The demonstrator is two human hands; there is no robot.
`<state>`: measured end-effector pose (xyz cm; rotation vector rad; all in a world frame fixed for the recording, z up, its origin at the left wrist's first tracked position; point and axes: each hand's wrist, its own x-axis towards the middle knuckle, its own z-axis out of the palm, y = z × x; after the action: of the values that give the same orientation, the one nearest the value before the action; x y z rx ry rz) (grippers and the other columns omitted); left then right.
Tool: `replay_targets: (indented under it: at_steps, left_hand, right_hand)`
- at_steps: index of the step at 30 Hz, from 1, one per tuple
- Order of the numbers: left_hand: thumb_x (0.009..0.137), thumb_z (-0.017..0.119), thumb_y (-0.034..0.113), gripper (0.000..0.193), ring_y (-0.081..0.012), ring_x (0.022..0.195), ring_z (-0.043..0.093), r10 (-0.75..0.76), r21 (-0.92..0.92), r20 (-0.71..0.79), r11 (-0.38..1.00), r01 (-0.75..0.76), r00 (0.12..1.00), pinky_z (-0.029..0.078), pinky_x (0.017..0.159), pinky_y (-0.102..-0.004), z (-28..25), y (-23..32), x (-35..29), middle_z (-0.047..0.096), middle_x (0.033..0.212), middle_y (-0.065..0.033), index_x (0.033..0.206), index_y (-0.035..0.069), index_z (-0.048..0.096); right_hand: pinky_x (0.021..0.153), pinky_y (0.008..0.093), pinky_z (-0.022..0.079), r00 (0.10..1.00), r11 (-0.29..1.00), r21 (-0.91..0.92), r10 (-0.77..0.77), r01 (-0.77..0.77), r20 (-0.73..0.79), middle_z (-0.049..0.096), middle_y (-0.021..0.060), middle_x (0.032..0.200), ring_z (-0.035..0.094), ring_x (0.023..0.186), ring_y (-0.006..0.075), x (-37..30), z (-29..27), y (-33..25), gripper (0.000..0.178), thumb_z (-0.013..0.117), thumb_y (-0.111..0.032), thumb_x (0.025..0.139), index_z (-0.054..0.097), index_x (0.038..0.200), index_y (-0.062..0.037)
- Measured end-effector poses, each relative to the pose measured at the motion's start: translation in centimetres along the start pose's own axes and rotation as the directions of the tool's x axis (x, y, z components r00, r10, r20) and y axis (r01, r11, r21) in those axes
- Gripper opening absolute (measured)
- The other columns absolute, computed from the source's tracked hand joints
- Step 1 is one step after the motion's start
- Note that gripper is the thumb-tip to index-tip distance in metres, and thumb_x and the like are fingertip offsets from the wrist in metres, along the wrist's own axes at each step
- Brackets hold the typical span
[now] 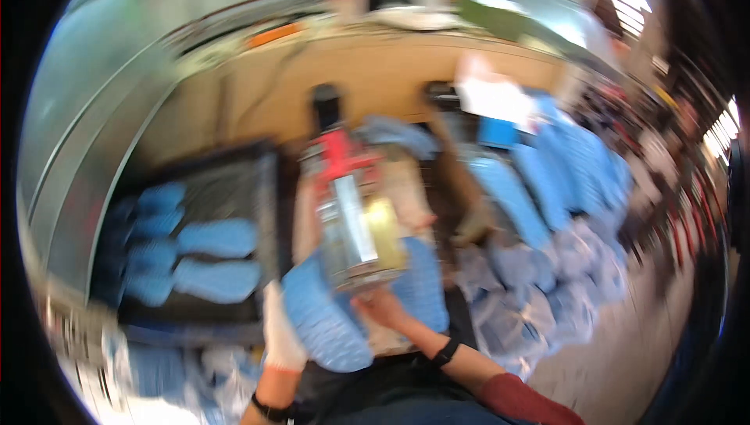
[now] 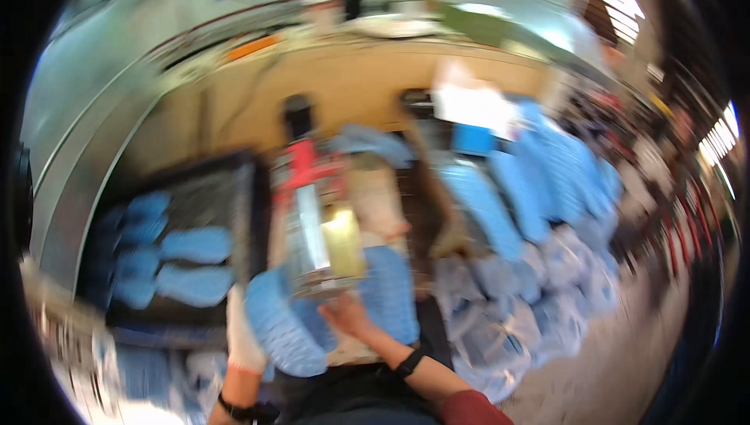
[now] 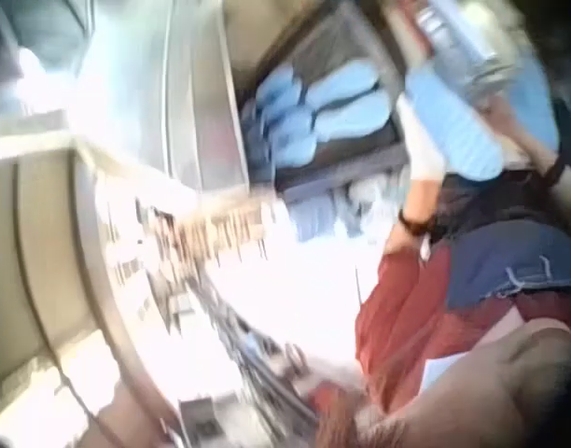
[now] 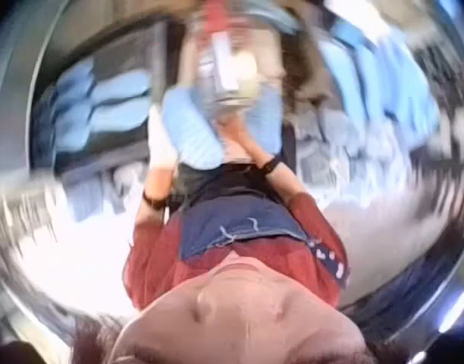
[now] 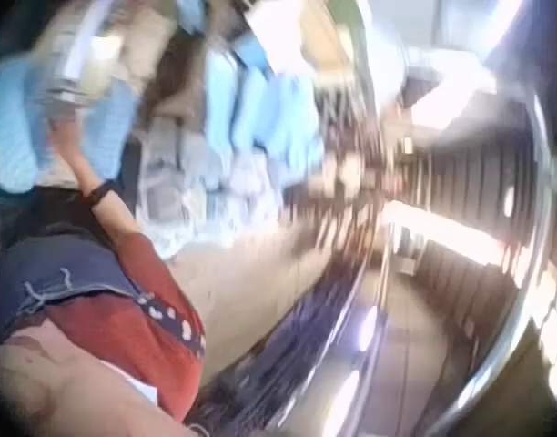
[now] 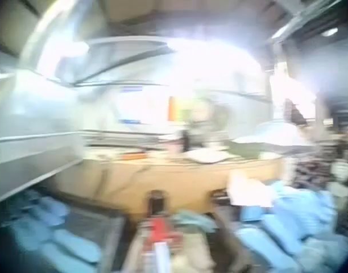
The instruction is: Applying glue to shoe soles and placing them on a tray for further processing.
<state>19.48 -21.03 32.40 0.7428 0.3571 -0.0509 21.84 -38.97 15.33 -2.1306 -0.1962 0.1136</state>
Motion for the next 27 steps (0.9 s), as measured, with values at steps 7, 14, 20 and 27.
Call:
replay_targets:
  at_steps: [7,14,20,27]
  left_hand:
    - [0.096,0.047,0.047,0.051,-0.0238,0.119,0.049,0.264,-0.372,-0.026,0.893,-0.254,0.964,0.039,0.103,-0.0390,-3.7,9.2,11.5,0.054,0.128,-0.0060,0.131,0.010,0.049]
    - [0.096,0.038,0.053,0.062,-0.0297,0.122,0.048,0.263,-0.500,-0.169,0.807,-0.313,0.950,0.038,0.104,-0.0432,-6.3,14.5,25.9,0.047,0.138,-0.0096,0.137,0.006,0.042]
    - [0.097,0.032,0.051,0.060,-0.0302,0.126,0.046,0.202,-0.153,-0.277,0.956,-0.250,0.939,0.033,0.107,-0.0480,-5.7,14.9,26.4,0.046,0.141,-0.0088,0.139,0.009,0.041]
    - [0.100,0.036,0.049,0.071,-0.0340,0.144,0.014,0.474,0.249,0.203,0.821,-0.514,0.857,0.019,0.114,-0.0452,1.4,10.0,12.9,0.015,0.155,-0.0203,0.150,0.004,0.012]
  right_hand:
    - [0.077,0.0447,0.049,0.996,0.995,-0.100,0.001,-0.010,-0.089,0.064,0.0216,0.091,0.062,0.081,0.0376,2.2,2.8,-0.9,0.060,0.080,-0.035,0.070,0.058,0.107,0.0072]
    - [0.085,0.0346,0.048,0.948,0.846,0.523,0.245,-0.106,-0.204,0.056,0.0122,0.112,0.054,0.106,0.0232,1.3,1.2,5.5,0.055,0.078,-0.004,0.073,0.051,0.121,0.0029]
    - [0.088,0.0289,0.045,0.885,0.839,0.541,0.293,-0.056,-0.362,0.063,0.0075,0.104,0.059,0.095,0.0158,0.4,-10.2,-2.7,0.048,0.057,-0.002,0.085,0.044,0.131,0.0020]
    - [0.080,0.0363,0.046,0.671,0.736,-0.590,-0.623,0.331,-0.402,0.064,0.0088,0.103,0.055,0.092,0.0292,5.0,-18.8,-7.6,0.047,0.057,0.012,0.065,0.070,0.103,-0.0134]
